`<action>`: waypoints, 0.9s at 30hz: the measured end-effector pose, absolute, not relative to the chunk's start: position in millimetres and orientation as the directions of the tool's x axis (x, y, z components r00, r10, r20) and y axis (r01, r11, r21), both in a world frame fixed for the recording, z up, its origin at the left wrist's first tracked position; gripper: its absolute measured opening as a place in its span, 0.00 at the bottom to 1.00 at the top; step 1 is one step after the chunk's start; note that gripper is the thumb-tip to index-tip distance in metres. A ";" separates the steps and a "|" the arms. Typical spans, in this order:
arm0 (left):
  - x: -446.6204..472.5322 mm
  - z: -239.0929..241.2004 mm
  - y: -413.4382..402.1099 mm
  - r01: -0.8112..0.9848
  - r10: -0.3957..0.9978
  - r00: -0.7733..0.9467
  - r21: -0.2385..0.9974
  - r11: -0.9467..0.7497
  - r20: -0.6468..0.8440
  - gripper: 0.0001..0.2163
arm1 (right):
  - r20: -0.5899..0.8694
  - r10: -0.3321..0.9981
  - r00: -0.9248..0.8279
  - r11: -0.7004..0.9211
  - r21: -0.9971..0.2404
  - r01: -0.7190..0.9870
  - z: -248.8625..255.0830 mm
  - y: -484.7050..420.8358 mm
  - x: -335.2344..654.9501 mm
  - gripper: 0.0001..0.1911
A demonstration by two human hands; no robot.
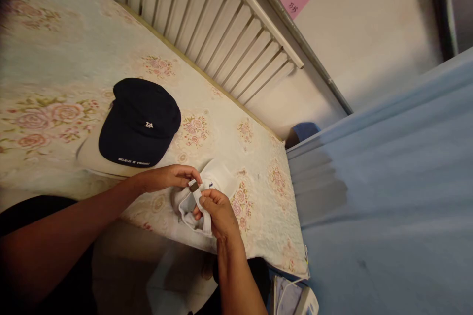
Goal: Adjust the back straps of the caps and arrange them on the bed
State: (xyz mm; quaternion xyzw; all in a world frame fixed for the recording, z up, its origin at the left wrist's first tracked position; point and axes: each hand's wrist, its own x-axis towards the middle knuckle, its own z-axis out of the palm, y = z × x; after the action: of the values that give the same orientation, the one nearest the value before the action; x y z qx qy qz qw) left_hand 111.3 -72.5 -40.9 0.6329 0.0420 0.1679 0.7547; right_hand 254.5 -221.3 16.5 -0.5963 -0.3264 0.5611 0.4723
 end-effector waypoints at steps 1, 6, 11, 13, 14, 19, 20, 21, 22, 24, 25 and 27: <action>111.8 -41.9 -72.4 -0.189 0.303 0.943 0.972 0.142 0.139 0.11 | -0.352 0.922 0.160 -0.334 -0.933 -0.132 16.4 -222.8 254.4 0.12; 112.6 -44.9 -74.0 -0.197 0.371 0.920 0.968 0.157 0.127 0.08 | -0.236 0.965 0.116 -0.242 -0.969 0.044 23.4 -235.0 253.4 0.19; 111.0 -39.5 -77.2 -0.227 0.435 0.891 0.958 0.173 0.133 0.07 | -0.239 0.956 0.172 -0.278 -0.926 0.255 34.7 -258.8 255.9 0.24; 110.7 -37.7 -78.2 -0.223 0.449 0.885 0.959 0.173 0.125 0.07 | -0.269 0.949 0.164 -0.307 -0.905 0.294 36.4 -268.6 257.0 0.29; 110.7 -37.4 -78.6 -0.221 0.455 0.882 0.960 0.172 0.122 0.07 | -0.281 0.947 0.155 -0.318 -0.888 0.333 36.2 -272.8 257.5 0.30; 111.4 -40.9 -79.2 -0.231 0.450 0.882 0.962 0.149 0.142 0.07 | -0.210 0.956 0.206 -0.293 -0.728 0.620 25.3 -285.8 265.0 0.16; 111.9 -42.2 -79.2 -0.228 0.440 0.886 0.963 0.144 0.144 0.07 | -0.176 0.960 0.217 -0.277 -0.702 0.656 22.8 -286.8 268.5 0.15; 112.4 -43.7 -79.3 -0.225 0.430 0.891 0.964 0.139 0.146 0.07 | -0.141 0.965 0.221 -0.256 -0.680 0.687 20.8 -287.3 272.8 0.14; 113.1 -45.1 -79.5 -0.222 0.421 0.895 0.966 0.133 0.147 0.07 | -0.106 0.970 0.219 -0.234 -0.662 0.712 19.6 -287.2 277.7 0.14; 114.9 -47.7 -80.4 -0.221 0.406 0.901 0.968 0.121 0.155 0.08 | -0.041 0.974 0.222 -0.198 -0.628 0.752 19.1 -285.8 288.4 0.14; 115.9 -48.7 -81.2 -0.220 0.400 0.903 0.968 0.118 0.157 0.08 | -0.013 0.972 0.235 -0.194 -0.607 0.771 19.5 -284.6 293.6 0.14; 118.0 -50.1 -83.5 -0.214 0.388 0.908 0.971 0.110 0.156 0.08 | 0.030 0.960 0.278 -0.214 -0.557 0.802 20.5 -281.8 302.7 0.14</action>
State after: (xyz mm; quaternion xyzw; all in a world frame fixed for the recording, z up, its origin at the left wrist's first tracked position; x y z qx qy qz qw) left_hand 118.0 -83.5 -50.1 0.6353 0.0685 0.2030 0.7419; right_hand 302.7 -281.8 20.5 -0.7619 -0.5783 0.1637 0.2416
